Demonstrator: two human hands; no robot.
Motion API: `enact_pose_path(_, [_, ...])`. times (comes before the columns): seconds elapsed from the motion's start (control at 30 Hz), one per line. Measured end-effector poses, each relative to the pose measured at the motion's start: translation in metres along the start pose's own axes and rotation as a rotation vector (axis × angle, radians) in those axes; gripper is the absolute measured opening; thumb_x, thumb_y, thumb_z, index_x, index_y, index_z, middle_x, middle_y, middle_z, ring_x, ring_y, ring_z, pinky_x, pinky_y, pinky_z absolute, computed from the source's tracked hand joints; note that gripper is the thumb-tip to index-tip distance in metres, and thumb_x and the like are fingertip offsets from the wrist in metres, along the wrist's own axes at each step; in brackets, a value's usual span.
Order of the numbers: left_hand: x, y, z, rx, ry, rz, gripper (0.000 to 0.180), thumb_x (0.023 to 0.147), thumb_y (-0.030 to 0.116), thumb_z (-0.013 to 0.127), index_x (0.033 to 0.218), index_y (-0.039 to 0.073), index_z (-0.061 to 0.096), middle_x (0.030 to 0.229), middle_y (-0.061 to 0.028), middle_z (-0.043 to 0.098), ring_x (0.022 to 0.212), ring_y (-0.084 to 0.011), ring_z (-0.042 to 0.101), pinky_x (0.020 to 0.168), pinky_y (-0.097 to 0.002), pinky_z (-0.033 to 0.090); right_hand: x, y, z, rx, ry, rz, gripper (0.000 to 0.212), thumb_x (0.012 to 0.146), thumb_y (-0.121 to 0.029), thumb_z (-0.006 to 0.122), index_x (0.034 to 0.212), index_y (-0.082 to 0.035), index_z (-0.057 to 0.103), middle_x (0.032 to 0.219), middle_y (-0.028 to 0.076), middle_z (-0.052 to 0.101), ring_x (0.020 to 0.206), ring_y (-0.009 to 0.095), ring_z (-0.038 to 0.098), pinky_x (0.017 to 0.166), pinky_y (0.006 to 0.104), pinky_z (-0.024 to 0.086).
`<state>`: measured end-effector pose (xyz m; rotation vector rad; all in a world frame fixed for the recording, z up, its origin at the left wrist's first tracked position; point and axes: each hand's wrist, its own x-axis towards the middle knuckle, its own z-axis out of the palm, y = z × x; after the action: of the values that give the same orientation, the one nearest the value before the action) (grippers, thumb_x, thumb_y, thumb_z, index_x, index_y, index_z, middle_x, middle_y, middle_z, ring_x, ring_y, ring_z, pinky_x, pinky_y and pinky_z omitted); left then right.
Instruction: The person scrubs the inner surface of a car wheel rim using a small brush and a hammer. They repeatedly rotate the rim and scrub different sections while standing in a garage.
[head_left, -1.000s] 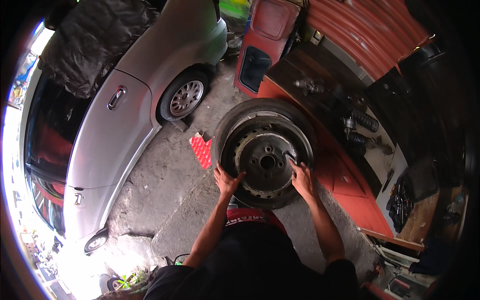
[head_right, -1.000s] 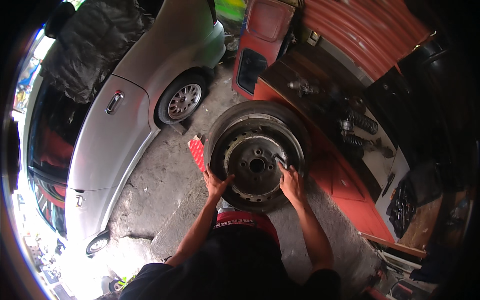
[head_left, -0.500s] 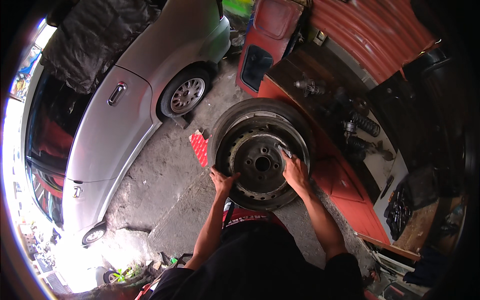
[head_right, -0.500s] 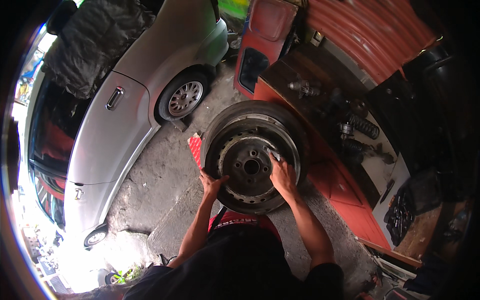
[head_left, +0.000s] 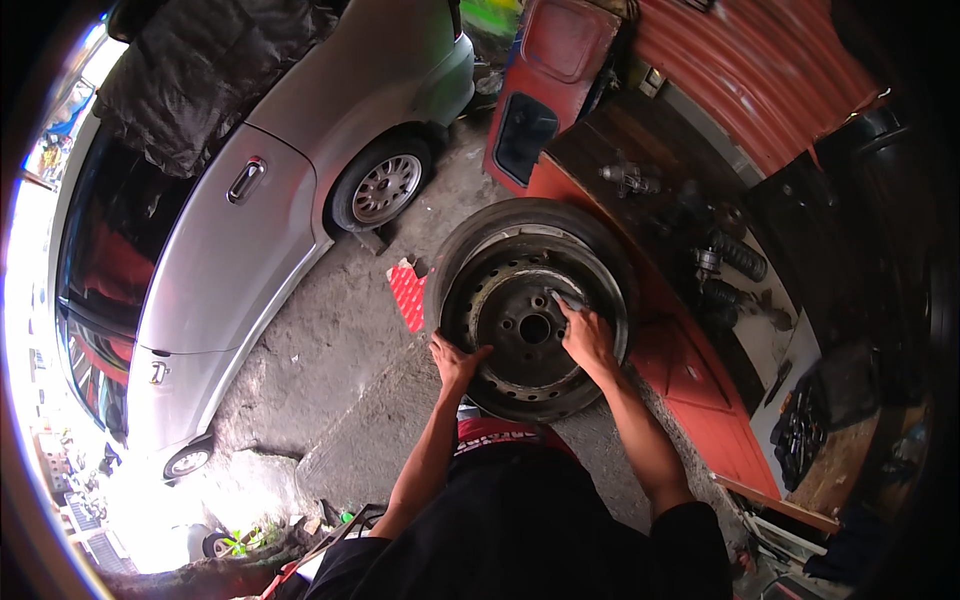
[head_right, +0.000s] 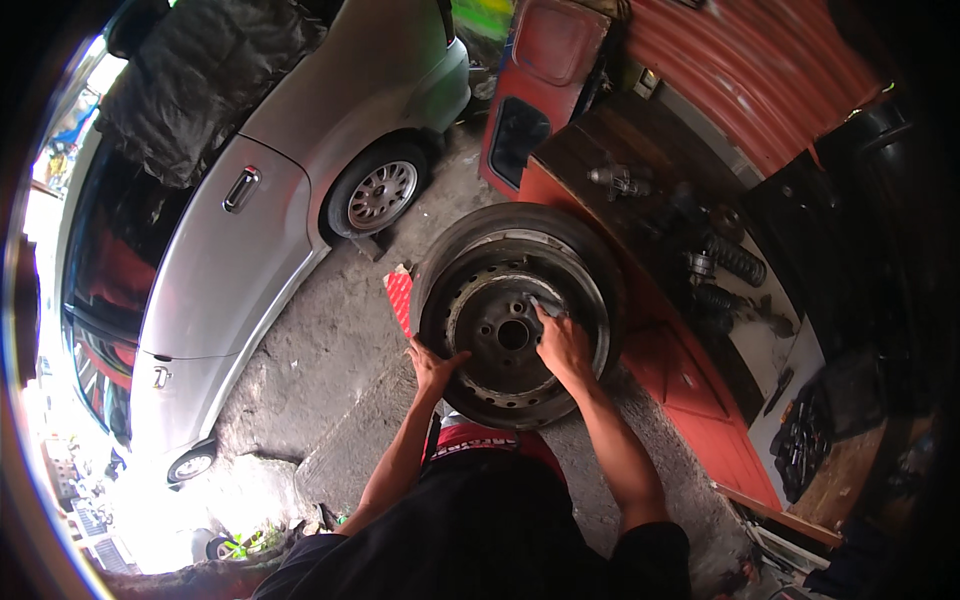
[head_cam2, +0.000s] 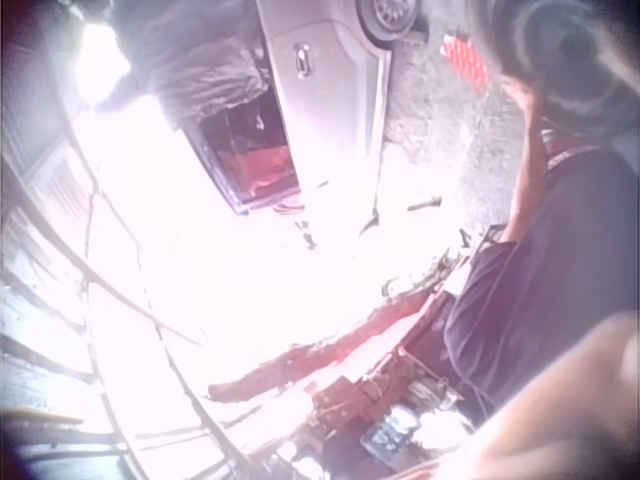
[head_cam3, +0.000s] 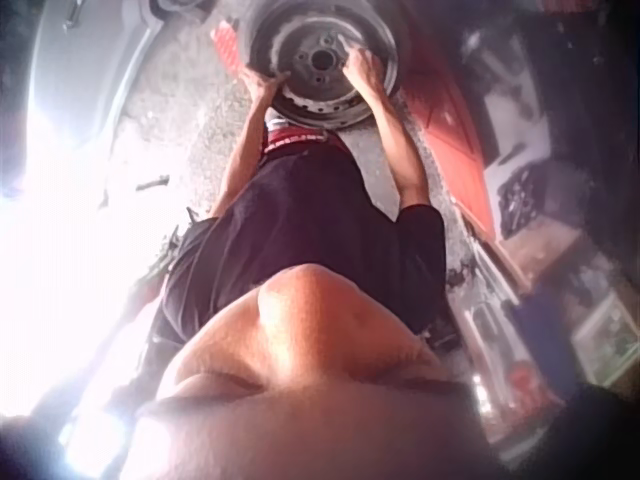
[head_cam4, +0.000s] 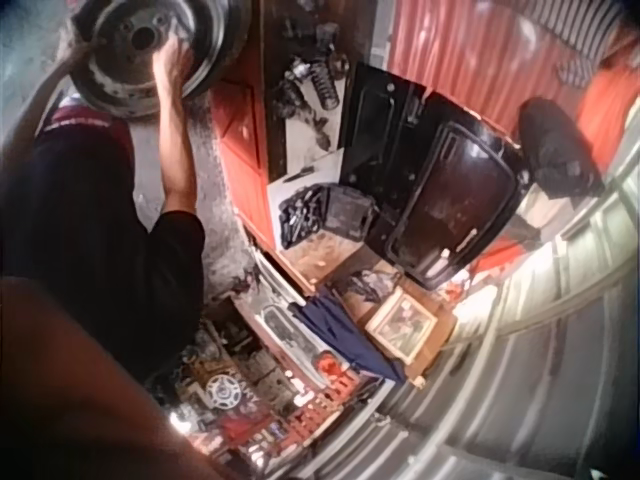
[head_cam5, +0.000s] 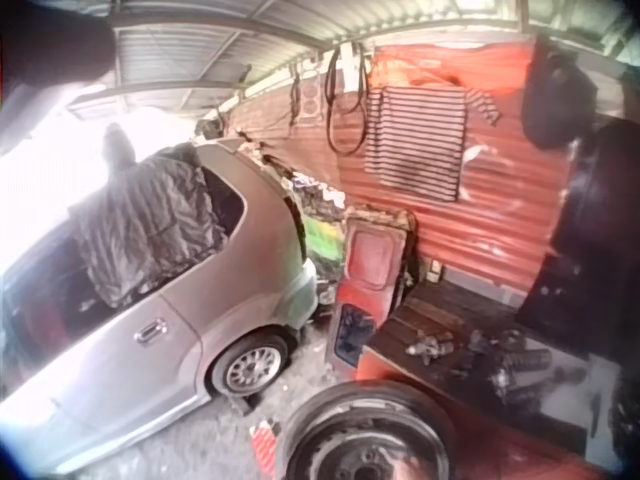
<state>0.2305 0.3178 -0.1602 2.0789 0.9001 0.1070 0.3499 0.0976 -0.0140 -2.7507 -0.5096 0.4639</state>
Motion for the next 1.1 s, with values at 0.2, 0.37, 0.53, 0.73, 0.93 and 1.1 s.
enact_pose_path(0.2, [0.003, 0.014, -0.007, -0.034, -0.044, -0.003, 0.123, 0.051, 0.043, 0.097, 0.141, -0.003, 0.027, 0.131, -0.0278, 0.043, 0.128, -0.0442, 0.041, 0.109, -0.0489, 0.037, 0.018, -0.015, 0.029, 0.018, 0.105, -0.074, 0.066, 0.074, 0.000, 0.068, 0.138, -0.015, 0.059, 0.094, 0.019, 0.069, 0.088, 0.036, 0.069, 0.076, 0.0457, 0.057])
enact_pose_path(0.37, [0.002, 0.004, -0.004, 0.016, -0.037, -0.022, 0.126, 0.051, 0.044, 0.097, 0.142, -0.003, 0.025, 0.132, -0.0280, 0.043, 0.127, -0.0439, 0.042, 0.109, -0.0489, 0.038, -0.003, 0.013, 0.010, 0.066, 0.134, -0.039, 0.065, 0.077, 0.000, 0.062, 0.138, -0.020, 0.059, 0.087, 0.019, 0.070, 0.083, 0.038, 0.069, 0.076, 0.0483, 0.056])
enact_pose_path(0.53, [0.004, 0.011, -0.002, 0.017, -0.036, 0.014, 0.126, 0.051, 0.044, 0.097, 0.142, -0.003, 0.025, 0.131, -0.0276, 0.043, 0.127, -0.0438, 0.042, 0.109, -0.0486, 0.038, 0.028, -0.023, 0.026, 0.093, 0.096, -0.136, 0.062, 0.077, 0.000, 0.062, 0.136, -0.018, 0.061, 0.093, 0.021, 0.070, 0.091, 0.038, 0.068, 0.080, 0.0468, 0.055])
enact_pose_path(0.73, [0.007, 0.010, -0.014, -0.037, -0.075, -0.069, 0.126, 0.051, 0.043, 0.097, 0.143, -0.004, 0.024, 0.131, -0.0278, 0.043, 0.128, -0.0439, 0.042, 0.109, -0.0483, 0.037, 0.011, 0.001, -0.009, 0.111, 0.052, -0.079, 0.057, 0.077, 0.000, 0.064, 0.132, -0.018, 0.064, 0.098, 0.018, 0.071, 0.088, 0.036, 0.069, 0.079, 0.0468, 0.057])
enact_pose_path(0.93, [0.002, 0.014, -0.005, -0.023, -0.065, -0.023, 0.127, 0.051, 0.041, 0.097, 0.144, -0.002, 0.024, 0.133, -0.0286, 0.042, 0.129, -0.0443, 0.041, 0.110, -0.0479, 0.037, 0.029, -0.008, 0.015, 0.064, 0.037, -0.104, 0.050, 0.078, -0.002, 0.064, 0.125, -0.019, 0.070, 0.092, 0.017, 0.072, 0.086, 0.037, 0.070, 0.079, 0.0470, 0.057])
enact_pose_path(1.1, [0.008, 0.018, -0.019, -0.111, -0.095, -0.081, 0.129, 0.051, 0.043, 0.097, 0.146, -0.003, 0.023, 0.137, -0.0292, 0.040, 0.131, -0.0441, 0.040, 0.111, -0.0479, 0.037, 0.028, -0.003, -0.006, 0.110, 0.030, -0.094, 0.048, 0.082, -0.009, 0.067, 0.125, -0.029, 0.069, 0.095, 0.017, 0.072, 0.088, 0.035, 0.070, 0.080, 0.0459, 0.056])
